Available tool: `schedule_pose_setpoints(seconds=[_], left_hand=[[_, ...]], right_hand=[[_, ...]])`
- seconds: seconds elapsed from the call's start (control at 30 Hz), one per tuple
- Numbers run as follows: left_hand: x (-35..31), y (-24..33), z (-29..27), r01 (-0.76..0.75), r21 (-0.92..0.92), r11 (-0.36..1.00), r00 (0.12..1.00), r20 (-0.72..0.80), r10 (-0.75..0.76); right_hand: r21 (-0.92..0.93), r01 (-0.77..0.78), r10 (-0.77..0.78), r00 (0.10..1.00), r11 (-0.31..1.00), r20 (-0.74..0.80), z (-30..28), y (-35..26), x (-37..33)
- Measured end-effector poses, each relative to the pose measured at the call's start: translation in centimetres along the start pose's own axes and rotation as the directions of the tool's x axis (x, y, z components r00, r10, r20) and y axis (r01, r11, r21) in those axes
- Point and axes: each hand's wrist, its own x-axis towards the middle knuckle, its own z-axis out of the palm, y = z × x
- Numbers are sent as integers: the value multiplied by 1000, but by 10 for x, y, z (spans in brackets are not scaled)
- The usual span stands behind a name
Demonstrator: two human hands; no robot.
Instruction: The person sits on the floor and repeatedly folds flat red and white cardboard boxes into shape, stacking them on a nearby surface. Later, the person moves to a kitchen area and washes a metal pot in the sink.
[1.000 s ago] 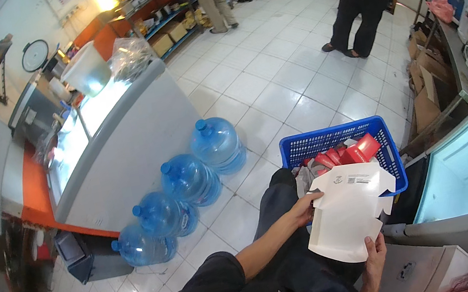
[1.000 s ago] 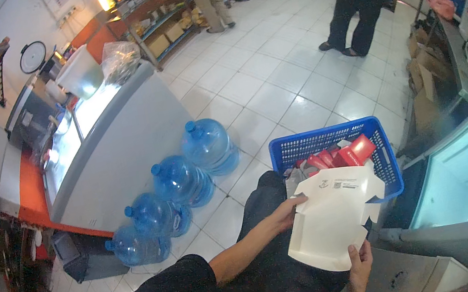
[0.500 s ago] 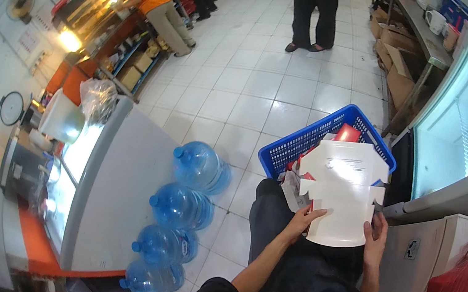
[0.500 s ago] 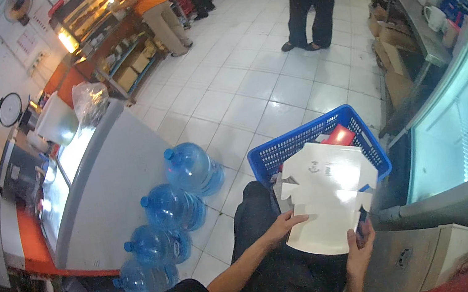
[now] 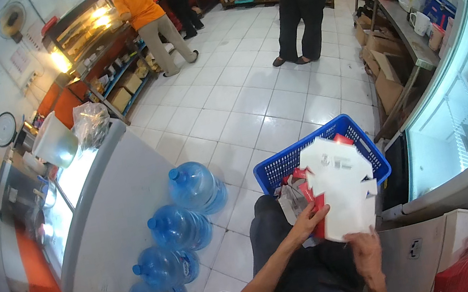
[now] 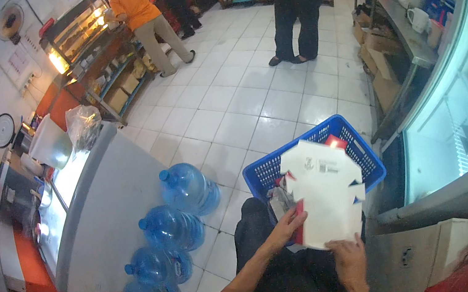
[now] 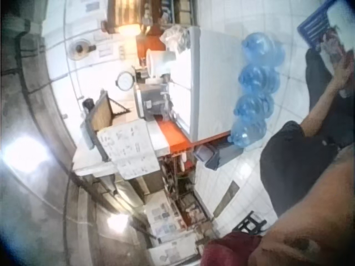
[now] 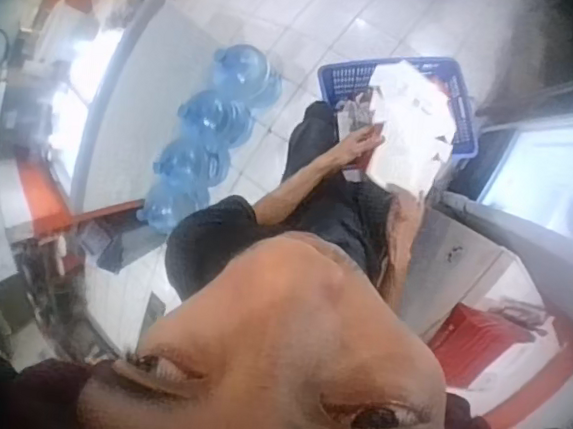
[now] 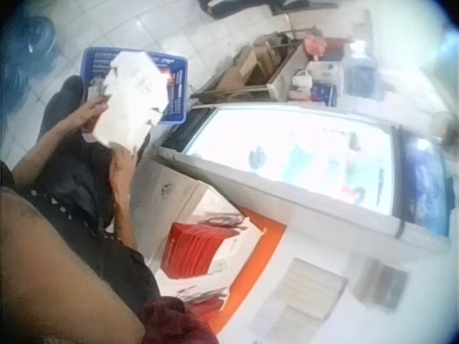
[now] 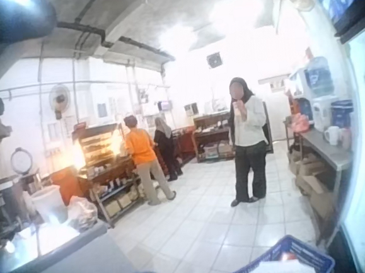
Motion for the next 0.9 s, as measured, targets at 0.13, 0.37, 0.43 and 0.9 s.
schedule_pose_setpoints(seconds=[0.13,0.37,0.43,0.9], left_hand=[[-7,41,15,-101,-94,990,962,243,122],[-2,27,15,-117,7,993,958,263,111],[-6,17,17,-108,34,994,963,253,96],[-3,10,58,-56,257,965,903,426,-61]], right_hand=[[-118,64,-99,942,991,-322,-64,-21,22],[-355,11,-209,826,935,-524,-182,-34,25],[-466,-109,-227,762,878,-606,-212,-32,3],[-35,-849,331,243,527,-912,-322,0,-195]])
